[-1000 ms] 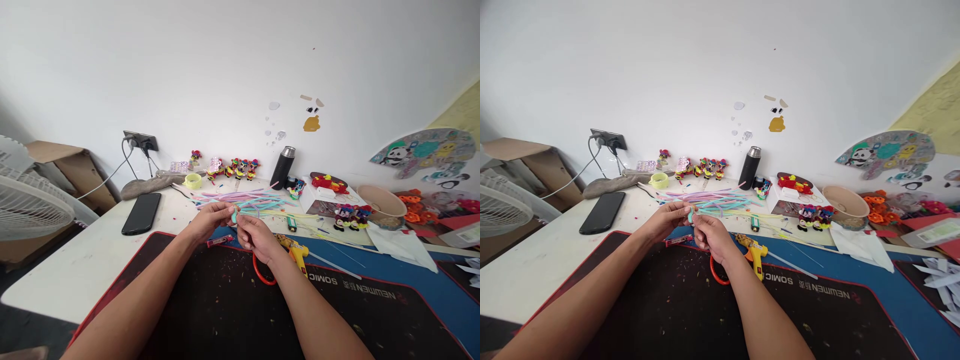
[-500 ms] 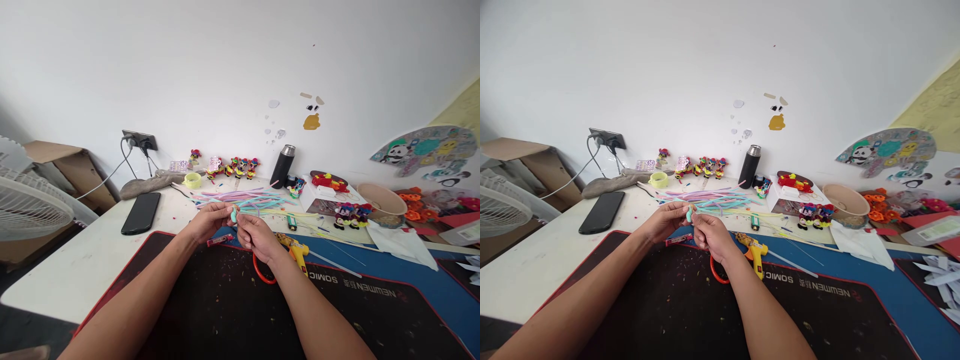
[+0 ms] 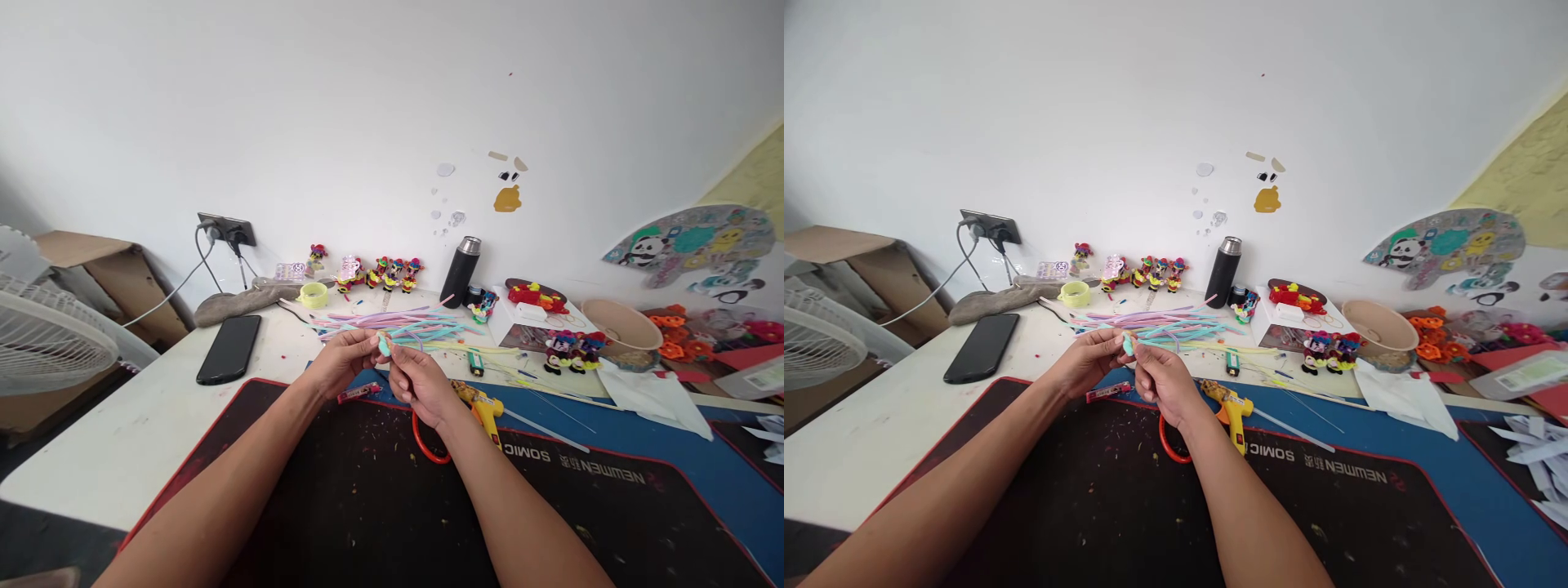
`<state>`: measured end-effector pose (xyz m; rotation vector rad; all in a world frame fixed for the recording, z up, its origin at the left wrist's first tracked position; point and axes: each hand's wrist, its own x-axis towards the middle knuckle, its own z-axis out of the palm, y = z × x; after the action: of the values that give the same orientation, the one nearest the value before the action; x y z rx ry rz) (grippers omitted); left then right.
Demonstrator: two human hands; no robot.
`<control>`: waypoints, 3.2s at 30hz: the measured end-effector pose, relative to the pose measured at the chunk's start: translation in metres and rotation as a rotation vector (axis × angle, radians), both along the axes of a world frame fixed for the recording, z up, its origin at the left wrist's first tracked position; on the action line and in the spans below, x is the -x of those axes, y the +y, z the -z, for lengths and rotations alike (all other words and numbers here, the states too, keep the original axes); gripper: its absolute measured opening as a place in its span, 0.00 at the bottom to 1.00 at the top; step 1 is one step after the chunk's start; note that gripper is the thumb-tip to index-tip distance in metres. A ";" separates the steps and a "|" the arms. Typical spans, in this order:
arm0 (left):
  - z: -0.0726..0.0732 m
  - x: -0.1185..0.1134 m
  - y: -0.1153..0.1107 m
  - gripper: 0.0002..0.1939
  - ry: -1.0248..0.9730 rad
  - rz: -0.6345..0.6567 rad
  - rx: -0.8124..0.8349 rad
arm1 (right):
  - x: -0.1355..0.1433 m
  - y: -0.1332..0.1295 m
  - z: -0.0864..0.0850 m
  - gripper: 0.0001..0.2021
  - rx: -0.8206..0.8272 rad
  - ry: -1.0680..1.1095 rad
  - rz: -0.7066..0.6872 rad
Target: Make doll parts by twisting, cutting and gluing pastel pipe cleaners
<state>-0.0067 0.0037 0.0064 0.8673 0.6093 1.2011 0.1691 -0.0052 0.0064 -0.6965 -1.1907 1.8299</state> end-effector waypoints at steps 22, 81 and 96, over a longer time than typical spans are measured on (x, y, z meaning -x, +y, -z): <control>-0.004 -0.006 -0.004 0.16 0.031 -0.017 -0.075 | 0.004 -0.003 0.003 0.22 0.020 0.083 -0.034; 0.002 0.010 0.009 0.17 0.277 -0.104 -0.076 | 0.009 0.003 0.016 0.19 -0.254 -0.394 0.258; -0.001 0.013 0.010 0.19 0.223 -0.137 -0.073 | -0.108 -0.046 -0.025 0.24 -0.203 -0.889 0.459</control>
<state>-0.0195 0.0138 0.0069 1.0436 0.8202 1.2652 0.2768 -0.0517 0.0313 -1.5969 -1.5537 0.9872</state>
